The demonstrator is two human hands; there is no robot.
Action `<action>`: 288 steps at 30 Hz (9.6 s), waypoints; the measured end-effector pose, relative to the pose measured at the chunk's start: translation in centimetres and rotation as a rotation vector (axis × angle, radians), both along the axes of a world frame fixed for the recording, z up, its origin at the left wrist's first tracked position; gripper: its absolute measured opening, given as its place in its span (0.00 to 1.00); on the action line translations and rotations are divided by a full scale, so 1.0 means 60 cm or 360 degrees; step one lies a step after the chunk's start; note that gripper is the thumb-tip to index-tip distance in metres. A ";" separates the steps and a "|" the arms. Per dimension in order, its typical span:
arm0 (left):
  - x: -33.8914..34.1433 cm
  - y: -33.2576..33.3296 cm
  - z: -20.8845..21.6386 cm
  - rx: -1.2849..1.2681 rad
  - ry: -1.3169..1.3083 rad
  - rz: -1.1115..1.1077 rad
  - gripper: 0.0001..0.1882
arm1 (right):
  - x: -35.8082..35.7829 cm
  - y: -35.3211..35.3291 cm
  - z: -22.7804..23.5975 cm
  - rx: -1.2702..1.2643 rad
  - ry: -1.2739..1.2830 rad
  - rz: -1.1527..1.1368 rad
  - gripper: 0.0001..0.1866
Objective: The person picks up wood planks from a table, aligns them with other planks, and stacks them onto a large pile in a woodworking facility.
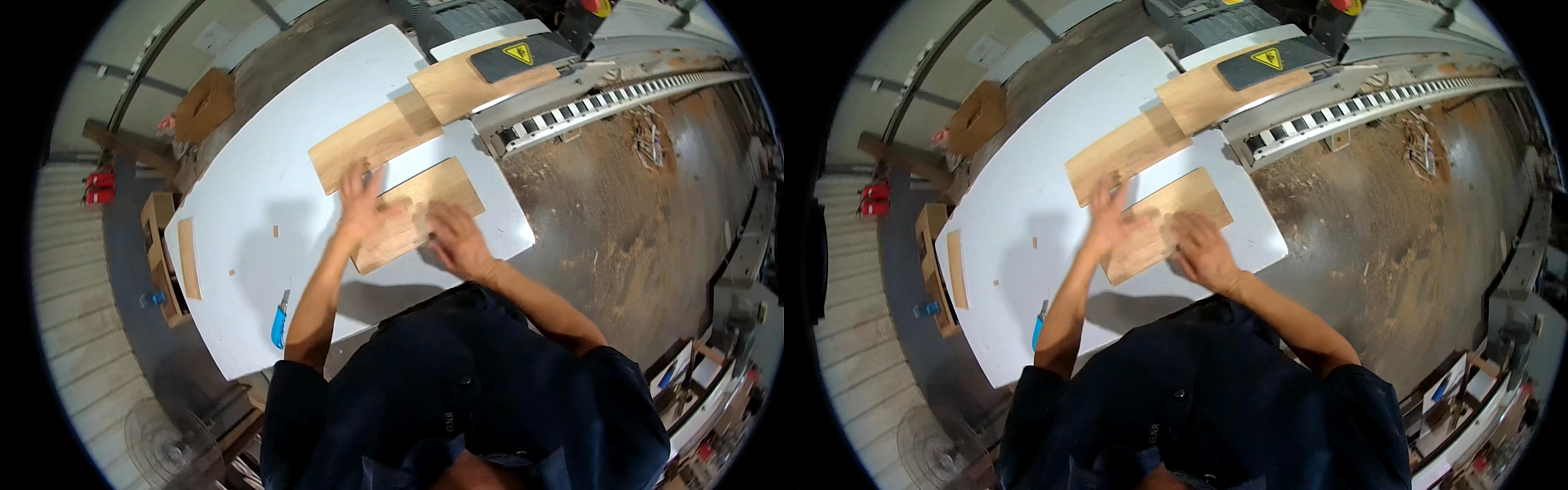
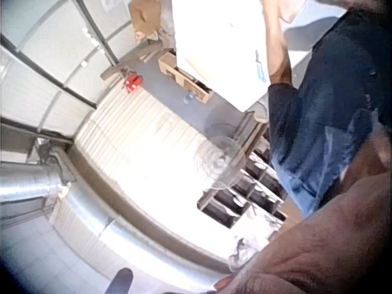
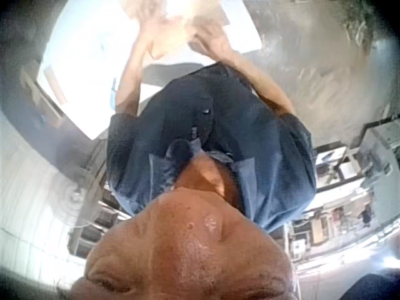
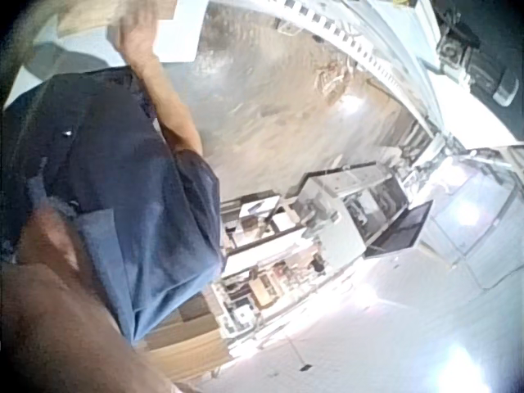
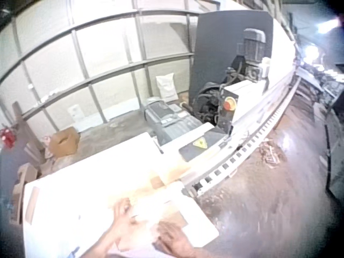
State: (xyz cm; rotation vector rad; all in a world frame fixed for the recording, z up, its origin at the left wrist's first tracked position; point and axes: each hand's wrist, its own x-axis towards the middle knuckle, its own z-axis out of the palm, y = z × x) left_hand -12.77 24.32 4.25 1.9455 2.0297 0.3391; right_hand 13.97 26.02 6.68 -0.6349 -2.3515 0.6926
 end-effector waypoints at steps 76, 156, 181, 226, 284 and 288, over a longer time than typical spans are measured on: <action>0.011 -0.173 0.054 0.0222 0.0165 -0.0269 0.60 | -0.130 0.054 -0.022 0.0198 -0.0920 -0.0277 0.44; 0.017 -0.176 0.083 0.0050 0.0171 -0.0226 0.62 | -0.003 0.234 -0.063 -0.0208 -0.0202 -0.0648 0.26; 0.025 -0.213 0.074 0.0009 -0.1679 0.1366 0.34 | 0.004 0.174 -0.030 -0.1097 -0.0639 -0.0595 0.29; -0.016 -0.258 0.001 0.0660 -0.1515 0.1025 0.24 | 0.008 0.089 -0.048 -0.1003 0.0284 -0.0054 0.38; 1.332 -0.632 0.832 -0.1184 -0.0920 -0.3627 0.18 | 0.394 -1.050 0.814 -0.0118 0.0732 -0.5164 0.21; 1.317 -0.635 0.823 -0.1038 -0.0930 -0.3597 0.24 | 0.380 -1.052 0.815 -0.0034 0.0329 -0.5134 0.24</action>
